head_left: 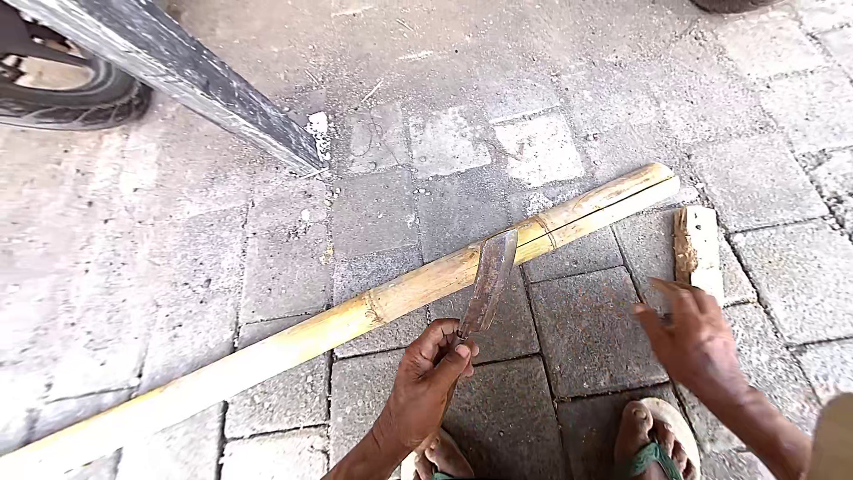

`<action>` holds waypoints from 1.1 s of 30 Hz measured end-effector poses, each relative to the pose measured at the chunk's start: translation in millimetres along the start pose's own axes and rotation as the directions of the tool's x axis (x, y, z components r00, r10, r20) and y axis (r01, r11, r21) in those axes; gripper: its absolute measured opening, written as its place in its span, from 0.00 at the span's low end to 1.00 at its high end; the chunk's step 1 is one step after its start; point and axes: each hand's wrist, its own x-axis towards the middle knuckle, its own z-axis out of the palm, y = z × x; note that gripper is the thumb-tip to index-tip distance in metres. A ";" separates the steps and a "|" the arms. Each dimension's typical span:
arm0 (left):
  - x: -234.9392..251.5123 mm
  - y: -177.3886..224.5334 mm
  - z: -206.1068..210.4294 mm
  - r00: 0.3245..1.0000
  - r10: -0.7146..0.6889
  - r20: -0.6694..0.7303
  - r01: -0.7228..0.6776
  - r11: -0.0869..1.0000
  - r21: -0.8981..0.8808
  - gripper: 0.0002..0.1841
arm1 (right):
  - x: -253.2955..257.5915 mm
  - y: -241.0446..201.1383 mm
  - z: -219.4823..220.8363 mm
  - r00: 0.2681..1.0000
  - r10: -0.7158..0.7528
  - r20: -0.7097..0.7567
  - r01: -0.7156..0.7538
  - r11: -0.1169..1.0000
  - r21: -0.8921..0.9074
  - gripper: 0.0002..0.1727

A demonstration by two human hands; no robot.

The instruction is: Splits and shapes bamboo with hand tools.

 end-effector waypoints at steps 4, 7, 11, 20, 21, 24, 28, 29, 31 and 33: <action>5.9 0.3 -3.5 1.000 0.023 -0.019 -0.023 1.000 0.005 0.12 | -21.0 53.9 -17.9 0.955 0.297 0.018 -0.288 0.939 -0.185 0.43; 10.4 -2.3 1.3 0.999 0.032 -0.014 -0.032 0.999 -0.002 0.12 | -29.0 59.4 -9.3 0.876 0.478 0.068 -0.466 0.874 -0.138 0.53; 12.1 -3.2 7.9 1.000 0.013 0.020 -0.013 1.000 -0.016 0.12 | -25.8 65.6 -4.0 0.762 0.638 0.112 -0.646 0.761 0.061 0.55; 27.6 0.4 15.4 0.960 0.258 0.107 -0.265 0.963 0.051 0.11 | -13.6 24.0 -36.7 0.754 0.549 0.361 -0.554 0.236 0.798 0.29; 31.1 3.7 17.7 0.951 0.285 0.120 -0.293 0.955 0.053 0.12 | -12.3 15.5 -40.8 0.799 0.502 0.333 -0.510 0.269 0.817 0.31; 41.6 18.7 29.4 0.929 0.356 0.099 -0.362 0.930 0.060 0.12 | -6.0 -15.1 -56.6 0.928 0.299 0.222 -0.324 0.352 0.878 0.38; 50.5 32.4 42.8 0.899 0.439 0.001 -0.439 0.898 0.032 0.14 | 2.4 -47.6 -69.9 0.982 0.038 0.183 -0.183 0.384 0.905 0.38; 51.5 31.6 43.6 0.895 0.447 -0.019 -0.446 0.895 0.033 0.14 | 2.4 -52.0 -70.3 0.982 -0.008 0.186 -0.167 0.413 0.895 0.38; 52.7 24.2 41.7 0.890 0.455 -0.044 -0.454 0.891 0.022 0.15 | 0.5 -57.2 -65.9 0.977 -0.097 0.192 -0.130 0.447 0.885 0.39; 51.4 9.7 35.6 0.893 0.447 -0.045 -0.448 0.894 0.006 0.15 | -3.6 -61.8 -59.0 0.961 -0.170 0.220 -0.119 0.461 0.879 0.40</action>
